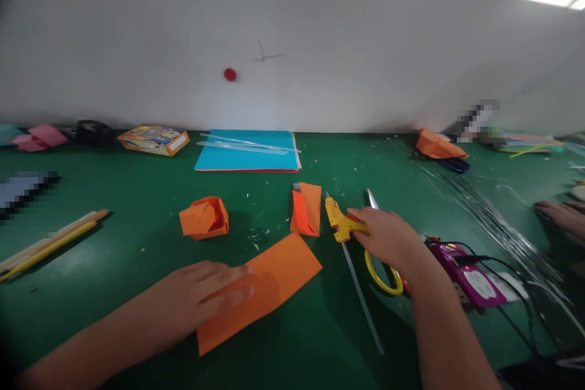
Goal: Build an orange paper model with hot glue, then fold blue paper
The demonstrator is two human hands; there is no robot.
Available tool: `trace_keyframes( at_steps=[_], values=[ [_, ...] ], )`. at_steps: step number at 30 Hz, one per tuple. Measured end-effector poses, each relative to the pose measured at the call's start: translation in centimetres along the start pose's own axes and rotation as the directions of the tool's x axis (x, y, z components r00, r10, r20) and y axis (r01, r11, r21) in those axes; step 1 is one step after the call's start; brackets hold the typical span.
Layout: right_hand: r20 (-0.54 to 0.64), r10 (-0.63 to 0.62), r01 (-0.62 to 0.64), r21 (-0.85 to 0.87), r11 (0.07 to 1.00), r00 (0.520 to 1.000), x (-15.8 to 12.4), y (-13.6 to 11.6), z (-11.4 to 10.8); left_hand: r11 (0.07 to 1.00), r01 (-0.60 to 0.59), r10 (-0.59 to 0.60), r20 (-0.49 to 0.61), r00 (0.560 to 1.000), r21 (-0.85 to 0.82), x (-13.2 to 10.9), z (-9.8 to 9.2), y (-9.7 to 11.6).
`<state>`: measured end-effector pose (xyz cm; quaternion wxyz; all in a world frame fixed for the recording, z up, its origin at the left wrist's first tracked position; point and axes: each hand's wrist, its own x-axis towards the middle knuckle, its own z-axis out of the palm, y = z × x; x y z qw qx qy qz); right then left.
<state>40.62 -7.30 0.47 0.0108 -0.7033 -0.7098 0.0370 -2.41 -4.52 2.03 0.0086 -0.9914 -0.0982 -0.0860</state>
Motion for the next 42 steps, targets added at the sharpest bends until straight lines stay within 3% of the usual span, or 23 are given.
trace_keyframes(
  at_steps=[8, 14, 20, 25, 27, 31, 34, 38, 42],
  values=[
    [-0.085, 0.101, -0.092, 0.109, 0.99, 0.991, 0.1, -2.7, -1.1, 0.998, -0.042, 0.039, -0.071, 0.997, -0.041, -0.1, -0.6, -0.1],
    [-0.076, 0.295, -0.286, 0.117, 0.951, 0.952, 0.6, -3.4, -0.5, 0.997, 0.003, -0.014, -0.14, 0.99, -0.077, 0.2, -1.0, 0.0],
    [-0.127, 0.246, -0.234, 0.102, 0.967, 0.961, 0.7, -3.1, 0.3, 0.976, 0.119, -0.162, -0.237, 0.958, -0.183, 0.3, -1.5, 0.3],
    [-0.178, 0.218, -0.198, 0.125, 0.972, 0.959, 0.2, -3.0, -0.2, 0.999, 0.003, -0.016, -0.301, 0.954, -0.044, 0.1, -1.7, -0.1],
    [-0.244, 0.181, -0.136, 0.19, 0.972, 0.953, -0.1, -3.5, -0.7, 0.998, 0.02, -0.034, -0.278, 0.96, -0.053, -0.1, -1.7, -0.4],
    [-0.42, 0.035, 0.118, 0.333, 0.935, 0.907, -0.7, -5.4, -2.2, 0.993, 0.077, -0.098, -0.274, 0.957, -0.088, -0.7, -1.9, -0.8],
    [-0.509, -0.093, 0.27, 0.285, 0.92, 0.856, -1.3, -6.9, -3.3, 0.994, 0.089, -0.104, -0.28, 0.954, -0.066, -0.8, -2.2, -0.5],
    [-0.534, -0.309, 0.445, 0.145, 0.884, 0.787, -1.8, -8.4, -4.6, 0.993, 0.106, -0.084, -0.335, 0.938, 0.048, -0.6, -2.2, 0.9],
    [-0.489, -0.423, 0.54, 0.122, 0.833, 0.763, -1.9, -9.5, -6.0, 0.983, 0.14, -0.086, -0.381, 0.921, 0.116, -0.9, -2.7, 1.6]
  ],
)
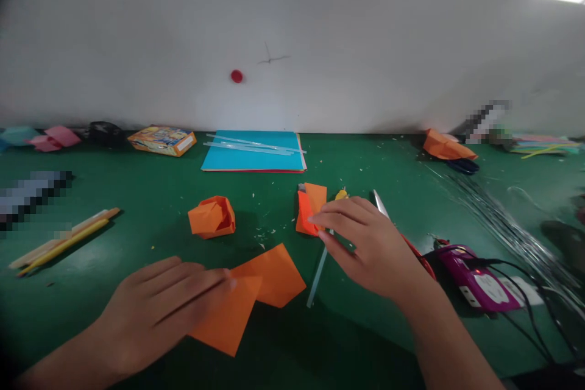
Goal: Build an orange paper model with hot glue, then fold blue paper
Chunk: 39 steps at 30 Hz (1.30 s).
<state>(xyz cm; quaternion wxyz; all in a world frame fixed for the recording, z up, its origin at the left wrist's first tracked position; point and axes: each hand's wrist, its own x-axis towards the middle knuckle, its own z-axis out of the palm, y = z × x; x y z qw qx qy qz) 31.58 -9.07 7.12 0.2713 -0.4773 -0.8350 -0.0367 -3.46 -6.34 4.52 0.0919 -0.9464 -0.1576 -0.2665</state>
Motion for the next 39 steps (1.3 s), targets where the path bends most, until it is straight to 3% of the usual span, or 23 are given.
trace_keyframes(
  at_steps=[5, 11, 14, 17, 19, 23, 29, 32, 35, 39],
  values=[
    [0.007, -0.036, 0.036, 0.072, 0.997, 0.999, 1.3, -0.3, 0.3, 1.0, -0.009, 0.009, -0.032, 0.999, 0.015, 0.0, -0.4, -0.6],
    [0.108, -0.064, 0.038, 0.22, 0.975, 0.992, 1.0, 0.3, 2.9, 0.974, 0.009, -0.007, 0.008, 1.0, -0.226, 0.1, 2.0, -0.1],
    [0.185, -0.151, 0.072, 0.375, 0.924, 0.971, 0.8, -0.7, 3.7, 0.921, 0.163, -0.145, 0.077, 0.986, -0.353, -0.2, 3.1, 0.4],
    [0.166, -0.229, 0.102, 0.55, 0.829, 0.959, 0.7, -2.3, 4.2, 0.789, 0.427, -0.361, 0.229, 0.904, -0.442, -0.5, 3.8, 0.6],
    [0.156, -0.223, 0.082, 0.615, 0.785, 0.962, 0.6, -3.3, 4.7, 0.68, 0.525, -0.425, 0.308, 0.851, -0.512, -0.5, 4.0, 0.7],
    [0.192, -0.157, -0.011, 0.664, 0.747, 0.969, 0.0, -4.5, 6.1, 0.556, 0.527, -0.339, 0.403, 0.85, -0.643, -0.1, 3.6, 0.9],
    [0.147, -0.139, -0.028, 0.779, 0.627, 0.979, -0.1, -4.2, 6.6, 0.518, 0.489, -0.242, 0.428, 0.871, -0.702, 0.2, 2.8, 1.2],
    [0.199, -0.021, -0.129, 0.704, 0.698, 0.98, 0.6, -3.4, 6.7, 0.511, 0.403, -0.15, 0.383, 0.911, -0.759, 0.1, 2.8, 1.3],
    [0.332, 0.094, -0.238, 0.425, 0.874, 0.939, 2.1, -2.9, 7.5, 0.52, 0.327, -0.077, 0.338, 0.938, -0.789, 0.1, 3.0, 1.4],
    [0.43, 0.065, -0.099, 0.058, 0.993, 0.901, 5.4, -2.6, 9.2, 0.574, 0.318, -0.061, 0.347, 0.936, -0.755, 0.2, 3.1, 1.2]
  ],
)
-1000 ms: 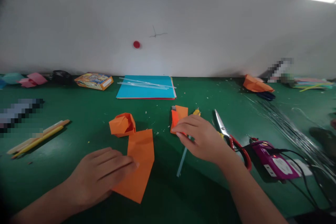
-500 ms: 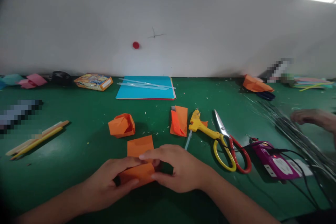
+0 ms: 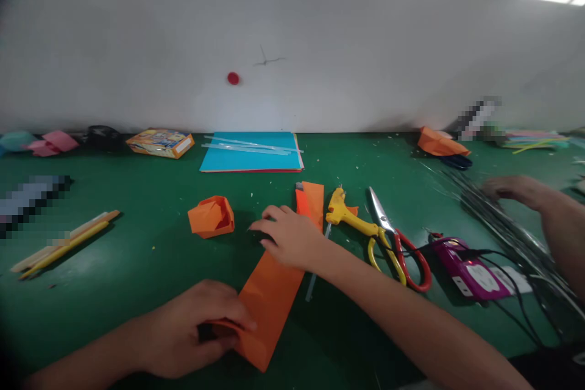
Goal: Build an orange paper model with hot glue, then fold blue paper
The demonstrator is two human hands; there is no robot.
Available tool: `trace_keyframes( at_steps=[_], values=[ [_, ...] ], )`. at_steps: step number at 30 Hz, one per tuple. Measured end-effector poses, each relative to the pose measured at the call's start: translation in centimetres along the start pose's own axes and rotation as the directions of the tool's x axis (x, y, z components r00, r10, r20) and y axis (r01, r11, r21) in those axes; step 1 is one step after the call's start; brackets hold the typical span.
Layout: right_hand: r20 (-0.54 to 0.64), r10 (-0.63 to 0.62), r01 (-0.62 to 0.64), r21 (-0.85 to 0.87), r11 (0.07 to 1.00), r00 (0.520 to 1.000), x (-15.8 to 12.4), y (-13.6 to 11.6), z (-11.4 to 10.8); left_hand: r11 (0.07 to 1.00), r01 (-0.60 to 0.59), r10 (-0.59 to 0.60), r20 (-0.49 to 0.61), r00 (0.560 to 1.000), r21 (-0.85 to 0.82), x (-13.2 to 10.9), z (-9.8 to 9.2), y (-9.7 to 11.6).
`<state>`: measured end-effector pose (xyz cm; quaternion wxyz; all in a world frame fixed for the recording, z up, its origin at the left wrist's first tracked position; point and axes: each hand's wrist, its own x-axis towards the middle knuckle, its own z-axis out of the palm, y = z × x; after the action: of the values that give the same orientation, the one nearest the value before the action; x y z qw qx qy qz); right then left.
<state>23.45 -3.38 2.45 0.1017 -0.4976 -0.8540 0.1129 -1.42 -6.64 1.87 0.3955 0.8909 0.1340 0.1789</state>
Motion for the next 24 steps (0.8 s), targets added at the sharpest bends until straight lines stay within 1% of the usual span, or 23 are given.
trace_keyframes(
  at_steps=[1, 4, 6, 8, 10, 12, 14, 16, 17, 18, 19, 20, 21, 22, 23, 24],
  values=[
    [0.014, -0.005, 0.006, -0.062, 0.998, 1.0, 1.0, -0.1, 0.0, 1.0, 0.0, 0.0, 0.007, 1.0, 0.019, 0.0, 0.0, -0.1],
    [0.035, -0.023, 0.027, -0.11, 0.994, 0.999, 3.3, -0.7, 0.1, 0.999, -0.014, 0.013, 0.019, 1.0, 0.052, 0.1, -0.2, -0.2],
    [0.041, -0.026, 0.031, -0.123, 0.992, 0.999, 4.0, -1.2, 0.2, 0.998, -0.024, 0.023, 0.02, 1.0, 0.06, 0.1, -0.3, -0.3],
    [0.041, -0.018, 0.023, -0.132, 0.991, 0.999, 4.0, -1.5, 0.2, 0.997, -0.028, 0.028, 0.006, 1.0, 0.075, 0.0, -0.4, -0.3],
    [0.026, 0.008, -0.005, -0.123, 0.992, 1.0, 3.3, -1.4, -0.4, 0.995, -0.017, 0.021, -0.045, 0.999, 0.094, -0.1, -0.6, -0.3],
    [-0.005, 0.059, -0.059, -0.1, 0.993, 0.998, 2.0, -0.8, -1.6, 0.994, 0.0, 0.013, -0.117, 0.993, 0.107, -0.2, -0.7, -0.5],
    [-0.038, 0.118, -0.121, -0.071, 0.99, 0.992, 0.2, 0.0, -3.5, 0.993, 0.025, -0.006, -0.163, 0.987, 0.115, -0.2, -0.8, -0.8],
    [-0.049, 0.148, -0.151, -0.045, 0.988, 0.988, -1.7, 0.7, -5.7, 0.991, 0.042, -0.019, -0.179, 0.984, 0.125, -0.2, -0.8, -1.1],
    [-0.031, 0.152, -0.153, -0.023, 0.988, 0.988, -2.7, 1.0, -6.9, 0.99, 0.04, -0.014, -0.185, 0.983, 0.133, -0.2, -0.8, -1.3],
    [0.048, 0.138, -0.14, 0.033, 0.99, 0.989, -3.6, 1.3, -7.9, 0.989, 0.028, 0.001, -0.194, 0.981, 0.144, -0.1, -0.8, -1.5],
    [0.163, 0.118, -0.132, 0.077, 0.988, 0.98, -4.4, 1.8, -8.8, 0.987, 0.005, 0.027, -0.204, 0.979, 0.158, -0.1, -0.8, -1.6],
    [0.263, 0.084, -0.115, 0.102, 0.988, 0.961, -5.1, 2.4, -9.7, 0.984, -0.021, 0.061, -0.221, 0.973, 0.177, -0.1, -0.8, -1.6],
    [0.331, 0.05, -0.09, 0.108, 0.99, 0.942, -5.6, 3.2, -10.4, 0.978, -0.038, 0.088, -0.246, 0.965, 0.204, -0.2, -0.8, -1.7],
    [0.316, 0.046, -0.075, 0.081, 0.994, 0.948, -5.9, 4.2, -11.0, 0.972, -0.034, 0.1, -0.28, 0.955, 0.233, -0.3, -0.7, -1.7],
    [0.212, 0.094, -0.098, 0.009, 0.995, 0.973, -6.1, 5.2, -11.6, 0.966, -0.014, 0.1, -0.321, 0.942, 0.259, -0.4, -0.6, -1.7],
    [0.003, 0.203, -0.202, -0.092, 0.975, 0.979, -6.2, 6.2, -12.0, 0.961, 0.014, 0.089, -0.36, 0.929, 0.275, -0.6, -0.6, -1.7]
  ],
)
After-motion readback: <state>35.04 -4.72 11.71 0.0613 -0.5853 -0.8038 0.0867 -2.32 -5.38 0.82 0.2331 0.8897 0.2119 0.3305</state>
